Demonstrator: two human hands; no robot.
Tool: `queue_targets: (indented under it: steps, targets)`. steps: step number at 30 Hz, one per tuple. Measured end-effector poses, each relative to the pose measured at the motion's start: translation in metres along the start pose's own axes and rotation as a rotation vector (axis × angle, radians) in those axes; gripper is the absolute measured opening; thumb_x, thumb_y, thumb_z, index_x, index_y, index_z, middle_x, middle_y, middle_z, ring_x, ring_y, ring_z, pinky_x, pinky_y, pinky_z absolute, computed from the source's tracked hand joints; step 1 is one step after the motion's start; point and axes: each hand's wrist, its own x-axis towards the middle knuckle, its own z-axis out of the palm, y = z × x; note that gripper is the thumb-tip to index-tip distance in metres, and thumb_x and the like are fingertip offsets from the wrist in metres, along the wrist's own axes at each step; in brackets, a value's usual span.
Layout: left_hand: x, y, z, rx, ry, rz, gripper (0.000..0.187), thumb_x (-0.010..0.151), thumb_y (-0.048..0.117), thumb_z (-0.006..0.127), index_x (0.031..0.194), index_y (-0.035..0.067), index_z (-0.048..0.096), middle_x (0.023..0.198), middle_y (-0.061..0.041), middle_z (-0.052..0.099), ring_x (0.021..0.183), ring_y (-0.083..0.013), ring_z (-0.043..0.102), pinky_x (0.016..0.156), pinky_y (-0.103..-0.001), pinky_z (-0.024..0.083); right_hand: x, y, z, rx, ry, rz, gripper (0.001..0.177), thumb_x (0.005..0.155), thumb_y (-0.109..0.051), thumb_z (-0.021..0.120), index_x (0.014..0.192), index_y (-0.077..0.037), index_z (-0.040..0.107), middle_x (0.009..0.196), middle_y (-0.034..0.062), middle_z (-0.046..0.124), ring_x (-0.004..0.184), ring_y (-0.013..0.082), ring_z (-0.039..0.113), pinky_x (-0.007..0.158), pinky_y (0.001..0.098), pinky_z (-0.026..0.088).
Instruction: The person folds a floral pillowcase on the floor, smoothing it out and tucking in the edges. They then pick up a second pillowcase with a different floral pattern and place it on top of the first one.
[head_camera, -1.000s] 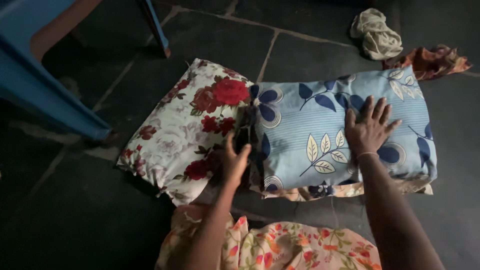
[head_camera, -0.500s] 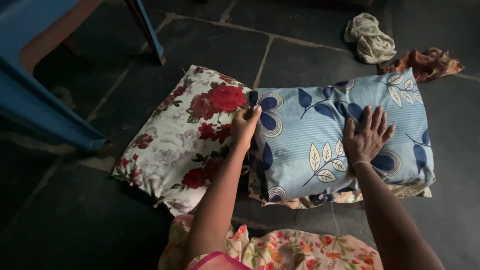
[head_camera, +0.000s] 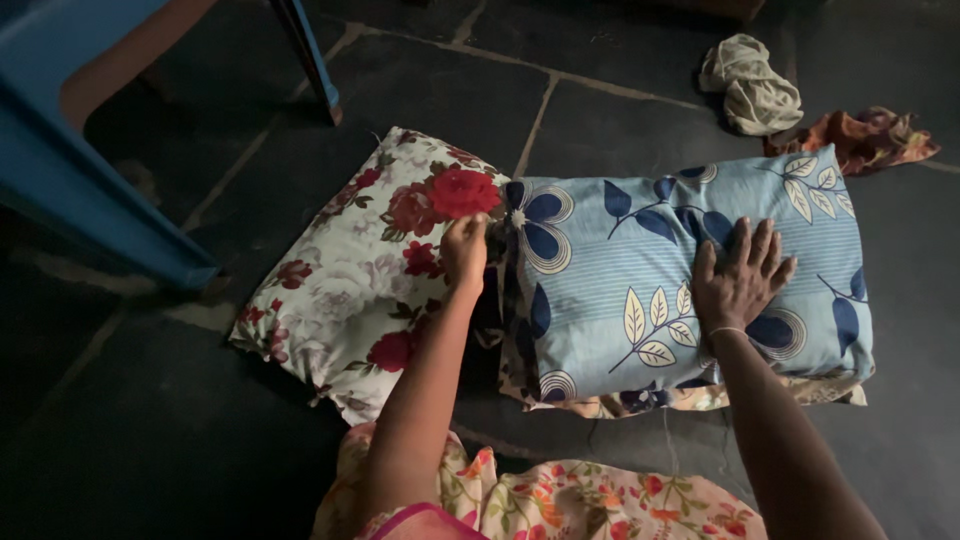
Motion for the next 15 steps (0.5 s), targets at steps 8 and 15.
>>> queue_targets:
  steps: [8,15]
  targets:
    - [-0.003,0.024,0.020,0.112,-0.080,0.037,0.037,0.089,0.043,0.072,0.098,0.007,0.079,0.092,-0.010,0.080,0.086,-0.0213,0.074,0.079,-0.036,0.056,0.000,0.003,0.003,0.000,-0.005,0.016,0.071,0.102,-0.052,0.047,0.157,-0.007,0.047,0.169,0.0219,0.031,0.157,0.0383,0.022,0.125,0.0584,0.000]
    - [0.000,0.005,0.010,-0.336,-0.095,-0.050,0.035,0.100,0.037,0.068,0.106,0.003,0.074,0.099,-0.002,0.074,0.093,-0.0154,0.066,0.087,-0.033,0.051,0.000,0.003,0.005,-0.011,0.002,0.018,0.071,0.101,-0.053,0.047,0.157,-0.008,0.047,0.169,0.0207,0.031,0.158,0.0377,0.022,0.126,0.0575,0.000]
